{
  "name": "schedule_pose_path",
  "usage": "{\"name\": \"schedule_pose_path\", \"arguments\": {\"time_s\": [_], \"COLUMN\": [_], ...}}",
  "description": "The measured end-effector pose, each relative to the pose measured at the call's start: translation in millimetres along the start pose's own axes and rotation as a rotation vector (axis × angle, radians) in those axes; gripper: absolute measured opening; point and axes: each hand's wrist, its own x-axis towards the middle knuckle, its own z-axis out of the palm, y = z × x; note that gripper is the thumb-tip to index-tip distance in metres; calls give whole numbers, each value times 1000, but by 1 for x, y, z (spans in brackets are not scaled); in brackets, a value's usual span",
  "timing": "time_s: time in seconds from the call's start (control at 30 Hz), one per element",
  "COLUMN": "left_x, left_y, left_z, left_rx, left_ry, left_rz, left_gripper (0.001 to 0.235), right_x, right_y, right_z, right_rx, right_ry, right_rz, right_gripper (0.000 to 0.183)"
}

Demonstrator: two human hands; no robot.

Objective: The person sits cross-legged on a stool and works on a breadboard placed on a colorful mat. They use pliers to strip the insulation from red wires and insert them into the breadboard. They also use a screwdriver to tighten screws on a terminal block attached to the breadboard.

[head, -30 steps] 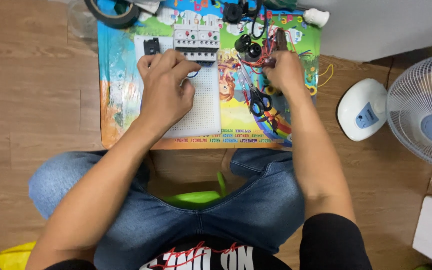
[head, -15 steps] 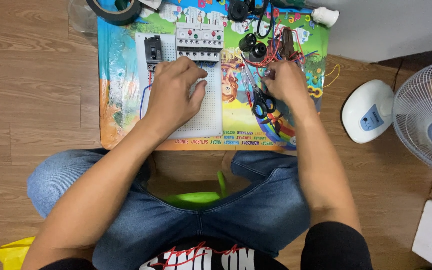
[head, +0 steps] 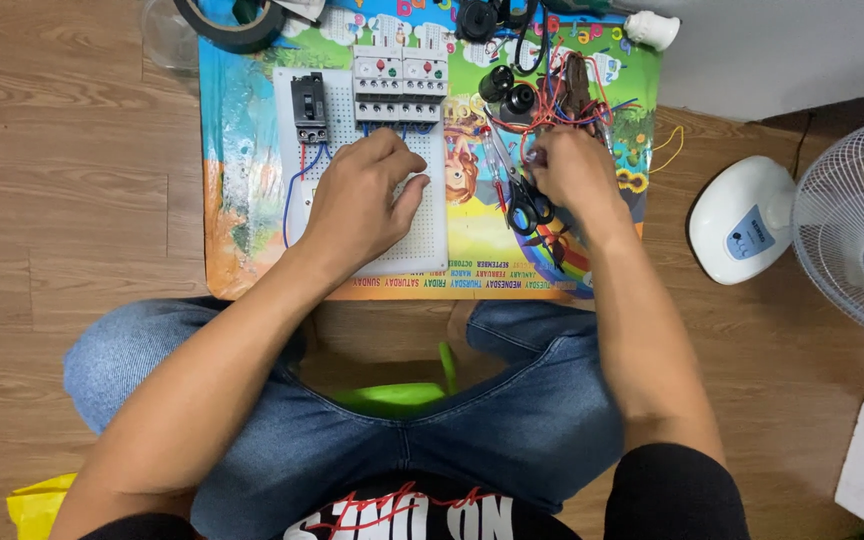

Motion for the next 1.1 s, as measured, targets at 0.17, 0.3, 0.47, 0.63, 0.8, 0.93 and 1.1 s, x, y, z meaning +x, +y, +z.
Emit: {"name": "schedule_pose_path", "arguments": {"time_s": [0.17,0.3,0.47,0.63,0.8,0.93,1.1], "left_x": [-1,-2,-6,-6,-6,-3,-5], "left_y": [2,5,6,8,7,12,29], "left_z": [1,4,7,8,8,22,32], "left_rx": [2,-23,-46,-33,-134,-355,-773], "left_ry": [-10,-53,-64,-79,-96,-39,-13], "left_rz": [-11,-49,-44,-32,-85,-200,-446], "left_gripper": [7,8,9,9,14,13,25], "right_x": [4,-9,-8,2,-5,-37,-84], "right_y": [15,-5,2,14,1,-36,-121], "right_z": [18,-3,5,26,17,-35,-59], "right_rx": [-90,-64,-88,-214,-109,-9,327], "right_ry": [21,-5,20,29,17,141,556], "right_rz": [-73,-85,-58,-79,-27,-52,-580], "right_gripper": [18,20,19,17,25,29,16]}}
